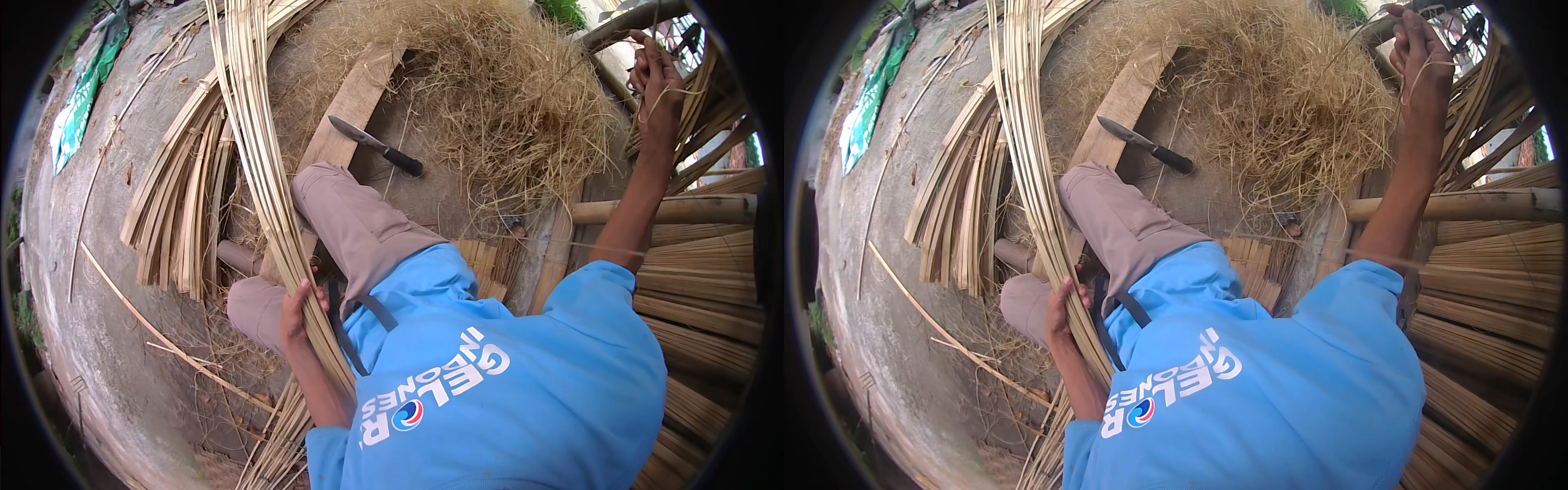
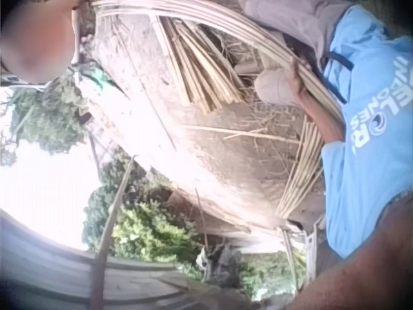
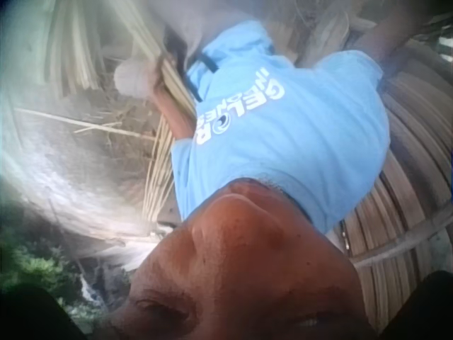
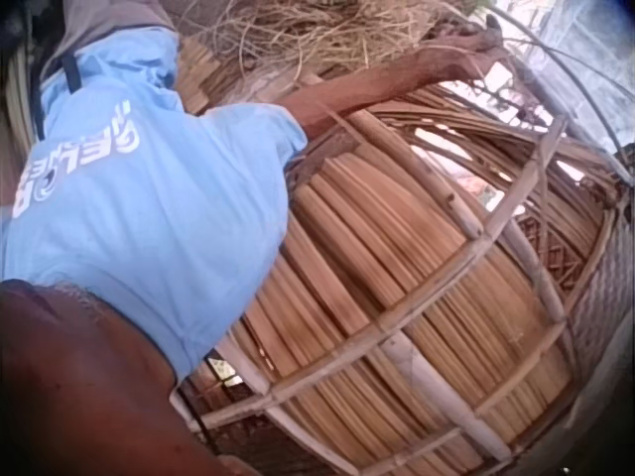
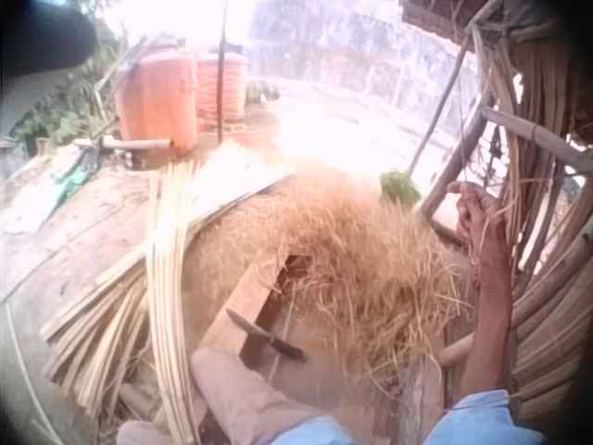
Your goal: The person gathers thin bamboo strips, aligns them into bundles, and ties them with string. The person repeatedly picks up strips, arranges them, and secures the bundles while sitting on the ground.
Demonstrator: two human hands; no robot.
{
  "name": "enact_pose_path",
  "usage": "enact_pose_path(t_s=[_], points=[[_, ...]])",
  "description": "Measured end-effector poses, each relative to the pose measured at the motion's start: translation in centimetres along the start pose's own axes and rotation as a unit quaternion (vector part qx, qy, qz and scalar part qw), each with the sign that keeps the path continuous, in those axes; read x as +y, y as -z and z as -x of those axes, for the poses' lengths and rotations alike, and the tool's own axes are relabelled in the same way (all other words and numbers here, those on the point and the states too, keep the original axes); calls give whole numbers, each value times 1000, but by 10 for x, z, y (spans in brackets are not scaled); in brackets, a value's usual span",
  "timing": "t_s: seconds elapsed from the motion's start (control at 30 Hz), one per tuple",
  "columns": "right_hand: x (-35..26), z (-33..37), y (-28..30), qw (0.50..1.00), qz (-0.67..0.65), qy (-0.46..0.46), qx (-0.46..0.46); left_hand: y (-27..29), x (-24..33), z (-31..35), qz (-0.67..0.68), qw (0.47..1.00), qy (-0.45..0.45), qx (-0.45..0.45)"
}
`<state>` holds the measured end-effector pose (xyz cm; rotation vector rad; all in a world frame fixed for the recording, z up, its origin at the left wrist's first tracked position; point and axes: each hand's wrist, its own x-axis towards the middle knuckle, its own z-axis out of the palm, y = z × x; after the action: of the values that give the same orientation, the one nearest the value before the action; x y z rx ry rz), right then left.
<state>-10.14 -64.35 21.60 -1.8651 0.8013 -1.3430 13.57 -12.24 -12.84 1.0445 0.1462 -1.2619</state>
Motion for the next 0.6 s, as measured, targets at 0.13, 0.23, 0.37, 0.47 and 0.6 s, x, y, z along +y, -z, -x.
enact_pose_path(t_s=[0.13, 0.23, 0.37, 0.47, 0.6], points=[[27, -16, -57, 959, 32, -101, -262, 4, -1, -3, -11, 1000, -10, -11], [95, 19, -135, 928, 68, -94, -354, 10, -5, -5, -20, 999, 3, 33], [89, 91, -261, 900, 94, -66, -420, -13, 7, 5, -159, 968, -127, 144], [83, 135, -337, 887, 51, -33, -459, -6, 24, 11, -294, 914, -175, 217], [41, 187, -398, 859, -38, -41, -508, -7, 53, 14, -397, 794, -326, 325]])
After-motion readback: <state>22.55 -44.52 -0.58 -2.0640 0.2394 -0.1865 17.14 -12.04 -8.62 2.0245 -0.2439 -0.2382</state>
